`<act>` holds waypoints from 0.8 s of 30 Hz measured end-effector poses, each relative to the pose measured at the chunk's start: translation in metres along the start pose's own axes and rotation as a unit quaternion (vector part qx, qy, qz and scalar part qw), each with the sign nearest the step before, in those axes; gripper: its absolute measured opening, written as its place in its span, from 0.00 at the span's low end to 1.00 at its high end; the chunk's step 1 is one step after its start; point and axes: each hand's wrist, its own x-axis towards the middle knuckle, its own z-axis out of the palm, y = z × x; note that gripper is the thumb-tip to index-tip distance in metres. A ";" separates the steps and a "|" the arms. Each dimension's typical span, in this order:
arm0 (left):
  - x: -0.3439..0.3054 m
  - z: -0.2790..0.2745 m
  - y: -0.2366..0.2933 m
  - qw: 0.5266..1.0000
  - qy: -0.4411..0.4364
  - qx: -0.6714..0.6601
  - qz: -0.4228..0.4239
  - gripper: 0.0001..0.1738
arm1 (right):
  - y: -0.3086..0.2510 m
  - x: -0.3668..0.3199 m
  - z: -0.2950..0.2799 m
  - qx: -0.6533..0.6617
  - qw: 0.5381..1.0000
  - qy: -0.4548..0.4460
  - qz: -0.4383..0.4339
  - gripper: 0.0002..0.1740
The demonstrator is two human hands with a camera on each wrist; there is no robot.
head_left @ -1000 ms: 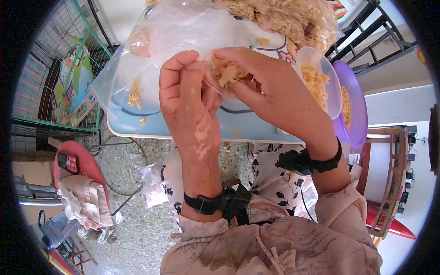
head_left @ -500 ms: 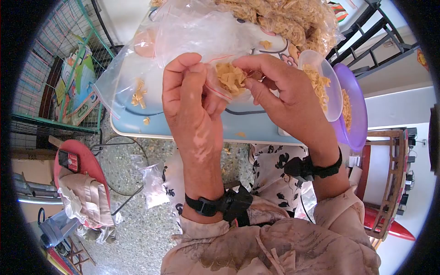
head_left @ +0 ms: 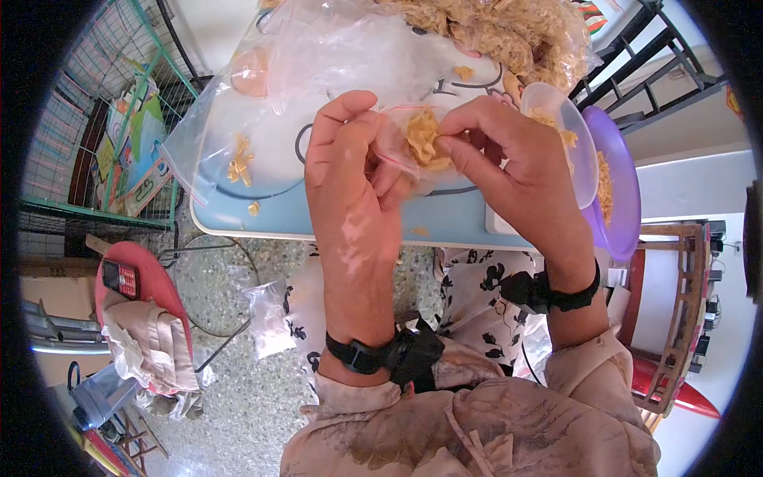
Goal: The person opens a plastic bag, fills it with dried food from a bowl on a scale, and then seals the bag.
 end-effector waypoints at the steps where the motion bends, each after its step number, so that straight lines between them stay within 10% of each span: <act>1: 0.000 -0.001 -0.001 0.999 0.016 0.027 0.005 0.12 | 0.002 0.000 0.000 -0.023 0.999 -0.013 -0.026 0.04; 13: -0.006 0.016 -0.003 0.988 0.032 0.134 0.069 0.08 | 0.011 0.009 -0.003 -0.067 0.985 -0.067 -0.147 0.07; 24: -0.004 0.011 -0.002 0.986 0.042 0.138 0.085 0.09 | 0.014 -0.001 0.002 -0.069 0.996 0.034 -0.055 0.06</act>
